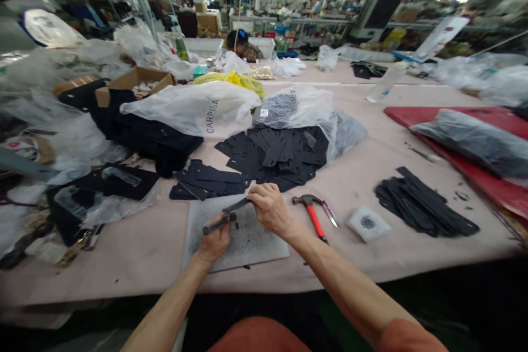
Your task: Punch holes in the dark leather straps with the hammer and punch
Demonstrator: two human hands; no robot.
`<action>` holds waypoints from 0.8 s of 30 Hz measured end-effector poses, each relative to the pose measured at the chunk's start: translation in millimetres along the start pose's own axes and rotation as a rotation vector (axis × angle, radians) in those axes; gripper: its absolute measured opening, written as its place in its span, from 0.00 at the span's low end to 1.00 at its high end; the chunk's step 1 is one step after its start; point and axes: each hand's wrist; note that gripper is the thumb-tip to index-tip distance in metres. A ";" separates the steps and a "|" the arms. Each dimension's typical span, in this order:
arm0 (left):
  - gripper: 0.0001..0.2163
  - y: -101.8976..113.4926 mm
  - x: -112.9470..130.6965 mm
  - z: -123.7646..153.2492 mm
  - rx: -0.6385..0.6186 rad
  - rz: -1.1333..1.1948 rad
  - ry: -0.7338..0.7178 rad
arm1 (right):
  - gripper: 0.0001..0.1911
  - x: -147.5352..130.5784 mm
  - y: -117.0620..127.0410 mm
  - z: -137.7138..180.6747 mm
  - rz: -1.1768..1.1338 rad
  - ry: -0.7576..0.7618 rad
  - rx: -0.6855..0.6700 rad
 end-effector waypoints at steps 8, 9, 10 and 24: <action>0.11 3.2 -0.4 -8.4 0.152 -0.181 0.185 | 0.18 1.4 -24.5 68.0 -0.106 -0.014 -0.055; 0.11 3.1 -1.1 -8.3 0.163 -0.197 0.205 | 0.18 -0.6 -21.5 68.9 -0.041 -0.022 -0.099; 0.11 2.9 -1.6 -8.3 0.174 -0.213 0.223 | 0.17 -3.1 -17.6 67.8 0.035 -0.049 -0.137; 0.11 0.6 -4.1 -9.6 0.185 -0.252 0.263 | 0.22 -41.9 -14.4 35.5 0.243 -0.401 -0.309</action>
Point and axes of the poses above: each hand's wrist, its own z-axis away from the middle knuckle, its own y-axis out of the back of the hand, x = y × z, and after that the axes turned 1 degree about x, right-handed
